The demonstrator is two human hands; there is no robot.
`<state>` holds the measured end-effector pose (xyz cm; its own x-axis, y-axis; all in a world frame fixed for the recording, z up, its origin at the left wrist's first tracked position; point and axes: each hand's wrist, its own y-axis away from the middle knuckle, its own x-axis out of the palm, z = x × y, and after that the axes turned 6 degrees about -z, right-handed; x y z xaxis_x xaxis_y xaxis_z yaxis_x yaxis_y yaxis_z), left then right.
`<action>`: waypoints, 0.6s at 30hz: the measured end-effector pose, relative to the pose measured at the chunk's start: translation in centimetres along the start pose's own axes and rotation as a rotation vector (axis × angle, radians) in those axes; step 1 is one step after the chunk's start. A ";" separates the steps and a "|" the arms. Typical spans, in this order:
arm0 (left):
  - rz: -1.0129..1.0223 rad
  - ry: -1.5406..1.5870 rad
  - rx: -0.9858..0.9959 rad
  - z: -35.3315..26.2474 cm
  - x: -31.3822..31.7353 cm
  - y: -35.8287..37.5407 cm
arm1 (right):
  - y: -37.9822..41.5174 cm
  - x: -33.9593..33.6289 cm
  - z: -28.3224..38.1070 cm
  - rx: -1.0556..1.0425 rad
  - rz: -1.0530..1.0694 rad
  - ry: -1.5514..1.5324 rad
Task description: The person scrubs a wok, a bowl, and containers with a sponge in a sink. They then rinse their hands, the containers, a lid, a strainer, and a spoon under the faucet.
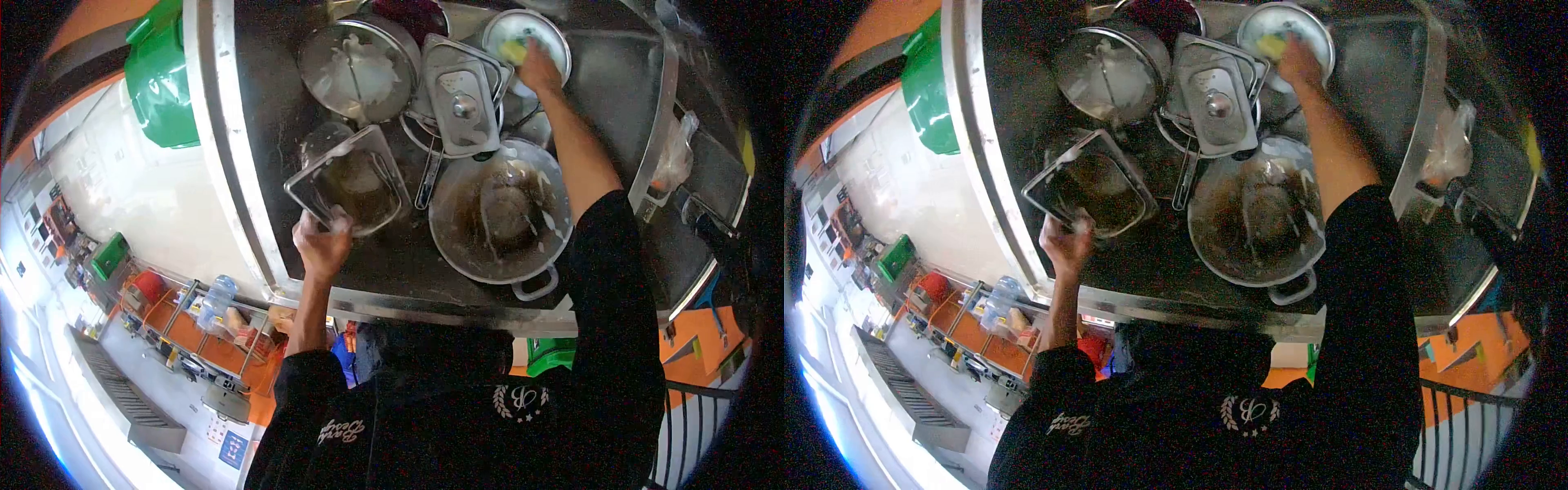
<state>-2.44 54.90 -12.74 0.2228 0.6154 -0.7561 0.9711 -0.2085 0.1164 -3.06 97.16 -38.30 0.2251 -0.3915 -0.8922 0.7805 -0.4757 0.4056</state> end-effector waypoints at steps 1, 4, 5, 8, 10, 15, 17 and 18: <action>-0.067 -0.036 0.074 -0.3 0.0 0.0 | -0.4 1.7 -1.1 0.028 -0.041 0.012; -0.204 -0.140 0.325 -0.1 0.0 -0.9 | -0.3 -0.6 0.7 0.067 0.113 0.009; -0.222 -0.171 0.424 -0.2 0.1 -1.5 | -0.4 -0.7 0.5 0.101 0.076 -0.060; -0.045 -0.097 0.544 0.0 -0.4 -2.3 | -0.4 -0.1 0.0 0.121 0.060 -0.140; 0.047 -0.090 0.567 1.1 -0.3 -2.0 | -0.7 0.4 -0.7 0.046 0.080 -0.133; 0.241 -0.294 0.690 0.5 -1.4 -2.5 | 0.2 -0.7 0.5 0.108 -0.125 -0.170; 0.240 -0.389 0.728 0.7 -1.0 -2.5 | -0.1 -0.8 0.2 0.082 -0.163 -0.177; 0.238 -0.420 0.717 0.9 -0.9 -2.5 | -0.2 -0.8 0.4 0.083 -0.183 -0.176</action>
<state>-5.18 54.23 -12.92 0.2258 0.1924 -0.9550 0.5822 -0.8126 -0.0261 -3.58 97.26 -37.56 -0.0260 -0.4209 -0.9067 0.7470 -0.6110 0.2621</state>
